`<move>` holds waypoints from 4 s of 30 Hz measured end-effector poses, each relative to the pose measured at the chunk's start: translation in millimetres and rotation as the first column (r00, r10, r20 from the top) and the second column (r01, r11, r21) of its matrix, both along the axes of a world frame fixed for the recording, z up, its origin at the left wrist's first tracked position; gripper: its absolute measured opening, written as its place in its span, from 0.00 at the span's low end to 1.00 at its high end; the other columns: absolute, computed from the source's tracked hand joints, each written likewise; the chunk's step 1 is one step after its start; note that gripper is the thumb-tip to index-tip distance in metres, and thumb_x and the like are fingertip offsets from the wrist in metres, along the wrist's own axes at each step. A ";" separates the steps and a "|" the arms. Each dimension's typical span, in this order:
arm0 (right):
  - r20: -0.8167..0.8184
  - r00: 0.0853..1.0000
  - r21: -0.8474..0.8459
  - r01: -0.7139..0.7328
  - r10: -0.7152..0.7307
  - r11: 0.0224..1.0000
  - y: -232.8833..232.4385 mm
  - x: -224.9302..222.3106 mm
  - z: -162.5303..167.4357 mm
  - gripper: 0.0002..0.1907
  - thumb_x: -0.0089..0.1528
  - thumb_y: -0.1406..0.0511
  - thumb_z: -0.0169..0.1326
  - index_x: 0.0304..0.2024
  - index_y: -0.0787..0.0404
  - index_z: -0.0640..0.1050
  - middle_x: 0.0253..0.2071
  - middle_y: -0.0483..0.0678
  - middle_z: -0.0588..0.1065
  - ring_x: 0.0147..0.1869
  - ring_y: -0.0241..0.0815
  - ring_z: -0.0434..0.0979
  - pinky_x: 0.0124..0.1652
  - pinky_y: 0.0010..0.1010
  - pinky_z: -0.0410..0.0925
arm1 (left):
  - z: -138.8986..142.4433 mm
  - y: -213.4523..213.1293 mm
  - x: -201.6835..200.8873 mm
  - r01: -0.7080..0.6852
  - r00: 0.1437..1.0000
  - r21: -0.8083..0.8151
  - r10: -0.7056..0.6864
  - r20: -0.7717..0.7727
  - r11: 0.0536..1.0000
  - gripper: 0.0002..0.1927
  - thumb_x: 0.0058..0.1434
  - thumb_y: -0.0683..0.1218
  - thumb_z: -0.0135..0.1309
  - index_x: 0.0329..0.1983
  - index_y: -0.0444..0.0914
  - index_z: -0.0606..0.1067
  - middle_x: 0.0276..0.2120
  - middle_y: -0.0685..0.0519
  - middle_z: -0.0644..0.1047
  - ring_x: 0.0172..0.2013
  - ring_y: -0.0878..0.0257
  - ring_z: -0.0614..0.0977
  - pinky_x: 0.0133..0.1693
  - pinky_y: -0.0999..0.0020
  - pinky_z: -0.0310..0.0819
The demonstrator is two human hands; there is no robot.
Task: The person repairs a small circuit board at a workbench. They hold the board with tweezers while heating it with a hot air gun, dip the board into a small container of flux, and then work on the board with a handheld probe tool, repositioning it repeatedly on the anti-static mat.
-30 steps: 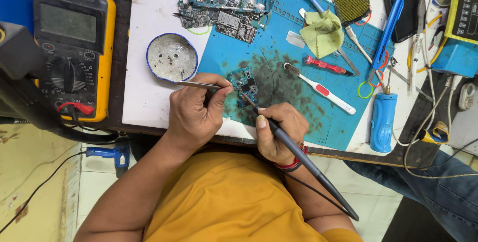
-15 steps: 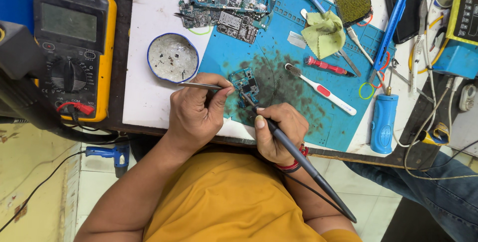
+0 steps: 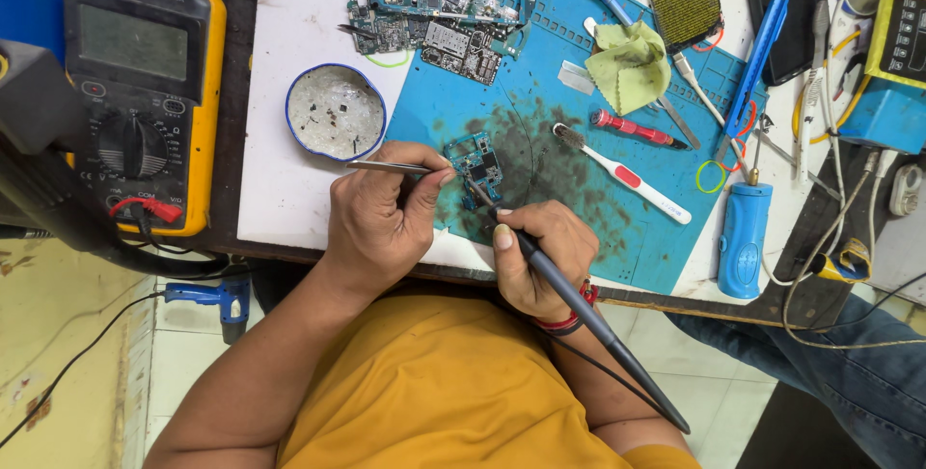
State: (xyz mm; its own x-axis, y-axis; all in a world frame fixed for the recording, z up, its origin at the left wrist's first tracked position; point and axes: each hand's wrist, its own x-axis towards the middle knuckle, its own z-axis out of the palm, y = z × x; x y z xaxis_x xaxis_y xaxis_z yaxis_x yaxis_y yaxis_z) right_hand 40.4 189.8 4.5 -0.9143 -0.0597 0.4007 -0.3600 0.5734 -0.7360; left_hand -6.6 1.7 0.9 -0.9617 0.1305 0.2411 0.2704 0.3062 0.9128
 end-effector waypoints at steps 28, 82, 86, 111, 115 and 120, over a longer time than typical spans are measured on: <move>-0.013 1.000 -0.001 0.022 -0.022 1.000 -1.2 0.5 0.2 0.03 0.62 0.73 0.57 0.38 0.66 0.76 0.32 0.51 0.78 0.31 0.46 0.78 0.33 0.32 0.69 | -1.9 -0.4 0.6 -0.001 1.000 0.003 0.002 -0.016 1.000 0.06 0.70 0.41 0.60 0.43 0.36 0.74 0.35 0.52 0.80 0.28 0.65 0.81 0.31 0.71 0.74; -0.019 0.999 0.314 0.038 -0.034 0.949 -12.3 -9.4 16.2 0.20 0.56 0.68 0.66 0.50 0.62 0.77 0.41 0.54 0.77 0.40 0.54 0.78 0.40 0.39 0.71 | -6.5 -0.5 7.8 -0.073 0.996 0.192 0.060 0.073 0.979 0.06 0.73 0.39 0.56 0.48 0.34 0.72 0.38 0.51 0.80 0.30 0.72 0.80 0.33 0.76 0.75; 0.012 1.000 0.310 0.008 -0.012 0.951 -10.2 -7.3 12.6 0.20 0.57 0.66 0.70 0.50 0.60 0.78 0.37 0.51 0.76 0.39 0.52 0.77 0.39 0.39 0.71 | -9.9 -1.3 9.5 -0.075 0.996 0.242 0.060 0.068 0.967 0.07 0.74 0.39 0.56 0.50 0.34 0.71 0.39 0.51 0.80 0.31 0.72 0.80 0.35 0.77 0.75; 0.063 0.988 -0.318 0.156 -0.143 0.935 -3.4 3.2 -12.4 0.23 0.66 0.67 0.61 0.60 0.63 0.68 0.46 0.53 0.75 0.45 0.43 0.77 0.43 0.27 0.71 | 2.7 -0.3 3.0 0.029 0.998 0.113 -0.035 0.053 0.993 0.06 0.70 0.41 0.60 0.45 0.34 0.76 0.34 0.53 0.82 0.28 0.71 0.80 0.31 0.76 0.73; -0.003 0.984 -0.035 0.175 -0.176 0.984 12.2 8.1 -8.6 0.11 0.65 0.69 0.60 0.48 0.67 0.77 0.35 0.54 0.77 0.34 0.45 0.77 0.36 0.29 0.68 | 2.9 -1.0 0.8 0.066 0.994 0.090 -0.074 0.086 0.994 0.06 0.68 0.41 0.61 0.45 0.36 0.77 0.33 0.53 0.83 0.26 0.71 0.81 0.29 0.75 0.73; -0.028 0.994 -0.061 0.107 -0.109 0.992 16.1 4.6 -3.1 0.05 0.65 0.69 0.55 0.37 0.67 0.75 0.31 0.53 0.76 0.29 0.46 0.75 0.33 0.32 0.66 | 3.8 -0.1 0.0 0.078 0.994 0.041 -0.081 0.078 0.996 0.06 0.68 0.41 0.62 0.44 0.37 0.76 0.32 0.53 0.83 0.25 0.69 0.81 0.29 0.74 0.73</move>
State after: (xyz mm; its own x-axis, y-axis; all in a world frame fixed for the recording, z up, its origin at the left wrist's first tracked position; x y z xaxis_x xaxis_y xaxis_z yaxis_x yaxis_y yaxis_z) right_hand 44.9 205.9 1.4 -0.9010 0.0633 0.4292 -0.3220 0.5655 -0.7593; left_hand -6.6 1.7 4.7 -0.9651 0.1992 0.1700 0.2180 0.2517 0.9429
